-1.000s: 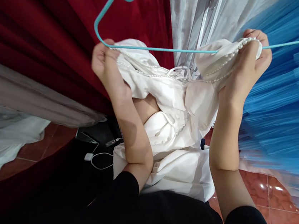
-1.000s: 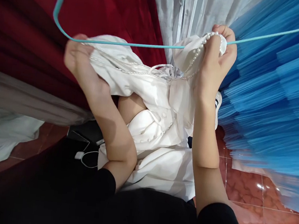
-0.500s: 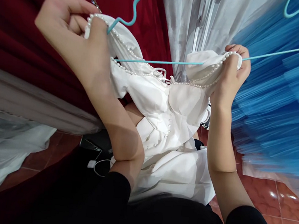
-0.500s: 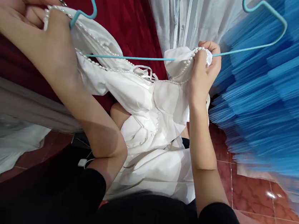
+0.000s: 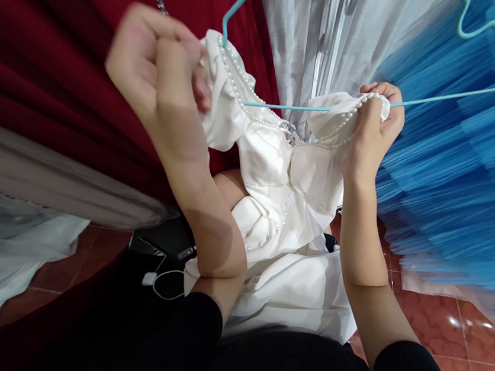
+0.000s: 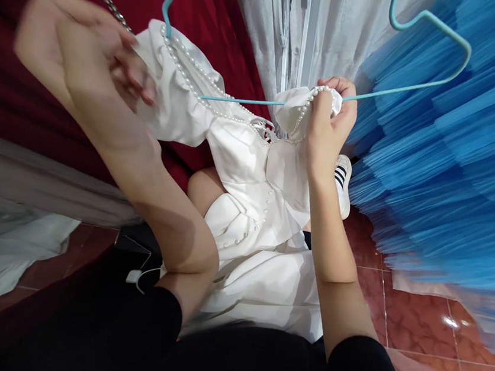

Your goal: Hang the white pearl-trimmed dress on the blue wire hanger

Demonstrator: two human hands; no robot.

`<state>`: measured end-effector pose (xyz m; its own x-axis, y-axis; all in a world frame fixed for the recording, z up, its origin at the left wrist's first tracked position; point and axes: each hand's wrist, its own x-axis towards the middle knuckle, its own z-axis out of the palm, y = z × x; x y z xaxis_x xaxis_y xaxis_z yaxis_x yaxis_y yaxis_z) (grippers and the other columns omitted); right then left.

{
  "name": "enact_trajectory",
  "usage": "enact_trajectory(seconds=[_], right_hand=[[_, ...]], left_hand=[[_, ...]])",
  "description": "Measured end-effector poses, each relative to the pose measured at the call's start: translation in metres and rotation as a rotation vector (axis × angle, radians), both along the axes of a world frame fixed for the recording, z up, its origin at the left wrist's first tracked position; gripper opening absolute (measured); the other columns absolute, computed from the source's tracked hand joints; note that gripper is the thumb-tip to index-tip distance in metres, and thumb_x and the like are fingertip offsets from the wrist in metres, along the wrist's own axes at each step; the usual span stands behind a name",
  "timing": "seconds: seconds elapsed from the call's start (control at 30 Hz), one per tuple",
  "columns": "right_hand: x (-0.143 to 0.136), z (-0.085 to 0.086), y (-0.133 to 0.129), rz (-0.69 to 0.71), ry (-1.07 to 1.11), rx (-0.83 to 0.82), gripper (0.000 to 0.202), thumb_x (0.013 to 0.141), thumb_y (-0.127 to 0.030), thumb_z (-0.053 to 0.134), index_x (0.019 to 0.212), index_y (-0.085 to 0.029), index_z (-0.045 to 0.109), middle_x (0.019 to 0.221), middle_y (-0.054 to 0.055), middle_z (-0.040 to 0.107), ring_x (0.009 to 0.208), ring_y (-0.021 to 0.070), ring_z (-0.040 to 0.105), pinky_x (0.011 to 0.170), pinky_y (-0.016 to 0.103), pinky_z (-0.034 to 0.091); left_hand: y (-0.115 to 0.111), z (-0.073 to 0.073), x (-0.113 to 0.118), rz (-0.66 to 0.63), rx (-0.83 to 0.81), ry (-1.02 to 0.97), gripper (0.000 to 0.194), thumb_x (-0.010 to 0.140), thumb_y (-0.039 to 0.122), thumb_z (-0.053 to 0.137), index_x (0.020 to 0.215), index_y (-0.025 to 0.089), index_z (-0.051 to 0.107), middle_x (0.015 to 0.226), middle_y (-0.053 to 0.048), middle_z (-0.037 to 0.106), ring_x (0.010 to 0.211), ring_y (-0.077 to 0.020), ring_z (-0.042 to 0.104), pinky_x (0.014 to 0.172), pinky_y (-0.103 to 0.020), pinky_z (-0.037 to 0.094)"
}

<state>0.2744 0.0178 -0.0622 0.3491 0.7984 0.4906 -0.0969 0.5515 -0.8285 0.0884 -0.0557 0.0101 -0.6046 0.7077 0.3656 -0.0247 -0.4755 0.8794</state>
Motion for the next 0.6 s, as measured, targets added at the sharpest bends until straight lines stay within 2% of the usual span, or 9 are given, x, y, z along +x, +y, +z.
enact_trajectory(seconds=[0.07, 0.1, 0.17, 0.23, 0.3, 0.37, 0.47, 0.53, 0.6], right_hand=[[-0.001, 0.000, -0.001, 0.001, -0.005, -0.003, 0.003, 0.087, -0.023, 0.045, 0.084, -0.022, 0.044, 0.092, 0.004, 0.054, 0.075, 0.0116, 0.043, 0.076, 0.026, 0.043], [-0.001, 0.001, -0.001, -0.004, -0.014, -0.017, 0.003, 0.087, -0.024, 0.046, 0.084, -0.022, 0.044, 0.092, 0.004, 0.054, 0.076, 0.0120, 0.043, 0.076, 0.026, 0.043], [-0.001, 0.002, -0.003, -0.016, -0.033, -0.057, 0.004, 0.086, -0.026, 0.046, 0.084, -0.023, 0.044, 0.094, 0.005, 0.056, 0.078, 0.0132, 0.043, 0.076, 0.027, 0.043], [-0.001, 0.003, -0.005, -0.018, -0.044, -0.084, 0.007, 0.085, -0.029, 0.048, 0.083, -0.024, 0.044, 0.096, 0.005, 0.056, 0.082, 0.0147, 0.044, 0.079, 0.028, 0.044], [0.000, 0.005, -0.008, 0.001, -0.036, -0.077, 0.009, 0.085, -0.030, 0.050, 0.081, -0.024, 0.045, 0.096, 0.005, 0.056, 0.084, 0.0155, 0.045, 0.081, 0.029, 0.044], [0.001, 0.007, -0.011, 0.037, -0.022, -0.052, 0.009, 0.085, -0.029, 0.051, 0.080, -0.024, 0.045, 0.093, 0.004, 0.056, 0.084, 0.0147, 0.046, 0.081, 0.029, 0.044], [0.004, 0.009, -0.015, 0.105, 0.001, -0.060, 0.003, 0.084, -0.024, 0.050, 0.083, -0.023, 0.047, 0.085, 0.001, 0.054, 0.076, 0.0113, 0.045, 0.073, 0.025, 0.042], [0.010, 0.005, -0.016, 0.156, 0.007, -0.091, 0.006, 0.084, -0.025, 0.053, 0.085, -0.021, 0.050, 0.077, -0.001, 0.050, 0.068, 0.0093, 0.042, 0.065, 0.023, 0.037], [0.019, -0.002, -0.016, 0.168, -0.015, -0.132, 0.012, 0.083, -0.030, 0.057, 0.083, -0.019, 0.053, 0.071, -0.003, 0.046, 0.064, 0.0083, 0.039, 0.061, 0.023, 0.034]], left_hand=[[-0.008, -0.018, 0.006, -0.167, -0.125, 0.125, 0.033, 0.094, 0.017, 0.044, 0.068, 0.012, 0.063, 0.050, 0.001, 0.047, 0.043, -0.0070, 0.042, 0.042, -0.021, 0.031], [-0.007, -0.028, 0.009, -0.280, -0.205, 0.211, 0.036, 0.095, 0.026, 0.045, 0.071, 0.010, 0.067, 0.051, -0.002, 0.053, 0.044, -0.0085, 0.048, 0.042, -0.021, 0.034], [-0.001, -0.045, 0.018, -0.456, -0.342, 0.182, 0.036, 0.096, 0.040, 0.050, 0.088, 0.012, 0.070, 0.070, -0.007, 0.068, 0.057, -0.0123, 0.062, 0.051, -0.022, 0.046], [0.010, -0.057, 0.032, -0.571, -0.254, 0.008, 0.033, 0.099, 0.044, 0.046, 0.105, 0.017, 0.064, 0.100, -0.009, 0.072, 0.087, -0.0165, 0.071, 0.075, -0.027, 0.056], [0.019, -0.061, 0.049, -0.653, -0.084, -0.224, 0.031, 0.104, 0.040, 0.034, 0.108, 0.021, 0.057, 0.117, -0.007, 0.067, 0.114, -0.0167, 0.066, 0.098, -0.033, 0.053], [0.024, -0.062, 0.065, -0.637, 0.000, -0.339, 0.034, 0.105, 0.038, 0.023, 0.098, 0.022, 0.052, 0.105, -0.005, 0.065, 0.118, -0.0153, 0.063, 0.104, -0.035, 0.049], [0.024, -0.060, 0.081, -0.424, 0.053, -0.297, 0.032, 0.104, 0.043, 0.027, 0.082, 0.024, 0.041, 0.071, 0.001, 0.046, 0.087, -0.0140, 0.064, 0.099, -0.036, 0.051], [0.024, -0.059, 0.084, -0.347, 0.111, -0.275, 0.033, 0.103, 0.045, 0.031, 0.078, 0.024, 0.037, 0.064, 0.003, 0.032, 0.070, -0.0135, 0.055, 0.095, -0.036, 0.052], [0.026, -0.056, 0.080, -0.311, 0.176, -0.294, 0.033, 0.104, 0.041, 0.031, 0.076, 0.024, 0.035, 0.062, 0.003, 0.024, 0.061, -0.0134, 0.047, 0.089, -0.035, 0.053]])
